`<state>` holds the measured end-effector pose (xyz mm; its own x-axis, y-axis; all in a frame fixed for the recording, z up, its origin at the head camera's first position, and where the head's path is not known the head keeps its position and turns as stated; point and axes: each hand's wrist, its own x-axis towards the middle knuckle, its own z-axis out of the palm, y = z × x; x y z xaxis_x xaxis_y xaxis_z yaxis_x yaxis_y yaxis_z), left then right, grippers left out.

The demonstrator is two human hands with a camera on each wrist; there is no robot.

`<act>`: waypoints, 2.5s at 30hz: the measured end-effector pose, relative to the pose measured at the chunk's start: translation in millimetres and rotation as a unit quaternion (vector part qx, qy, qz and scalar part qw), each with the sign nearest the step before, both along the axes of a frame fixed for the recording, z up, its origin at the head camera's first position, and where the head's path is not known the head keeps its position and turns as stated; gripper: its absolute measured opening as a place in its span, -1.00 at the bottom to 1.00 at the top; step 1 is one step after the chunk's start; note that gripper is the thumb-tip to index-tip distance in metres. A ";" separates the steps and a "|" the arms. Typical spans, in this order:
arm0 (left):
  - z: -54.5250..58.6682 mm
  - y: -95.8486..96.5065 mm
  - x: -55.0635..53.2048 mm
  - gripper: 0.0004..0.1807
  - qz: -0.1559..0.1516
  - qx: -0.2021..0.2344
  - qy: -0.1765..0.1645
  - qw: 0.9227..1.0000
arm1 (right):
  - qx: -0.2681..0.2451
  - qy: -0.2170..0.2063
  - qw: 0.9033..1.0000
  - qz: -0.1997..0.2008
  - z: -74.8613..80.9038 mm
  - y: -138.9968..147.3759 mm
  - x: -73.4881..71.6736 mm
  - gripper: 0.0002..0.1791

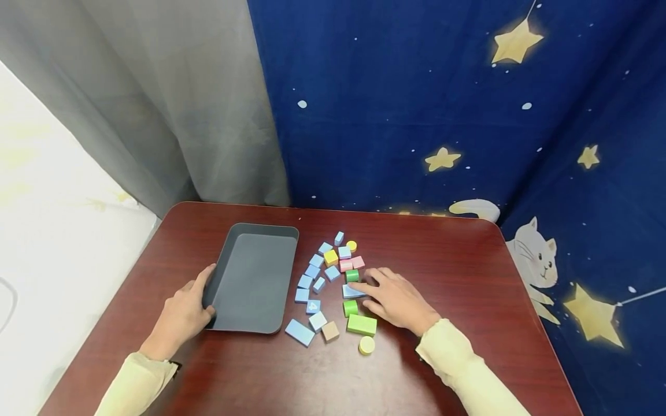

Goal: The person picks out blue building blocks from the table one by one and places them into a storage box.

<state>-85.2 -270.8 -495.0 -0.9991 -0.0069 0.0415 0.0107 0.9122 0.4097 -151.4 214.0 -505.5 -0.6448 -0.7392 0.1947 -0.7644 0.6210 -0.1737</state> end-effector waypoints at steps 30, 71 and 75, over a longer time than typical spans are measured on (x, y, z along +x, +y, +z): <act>-2.2 6.0 1.8 -0.01 0.005 -0.003 -0.004 1.000 | 0.053 0.013 0.997 0.060 -12.7 -27.2 -17.6 -0.51; -5.0 6.7 1.4 -0.04 0.023 -0.004 -0.018 1.000 | 0.076 0.084 0.991 0.073 25.9 -107.3 -34.5 -0.63; -5.5 7.2 1.0 -0.04 0.021 -0.005 -0.015 1.000 | 0.095 0.077 0.989 0.083 32.4 -131.9 -33.3 -0.60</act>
<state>-84.2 -263.6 -500.5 -0.9987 -0.0491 0.0124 -0.0401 0.9155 0.4004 -184.7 82.0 -473.2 -0.4844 -0.8653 0.1289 -0.8671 0.4944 0.0605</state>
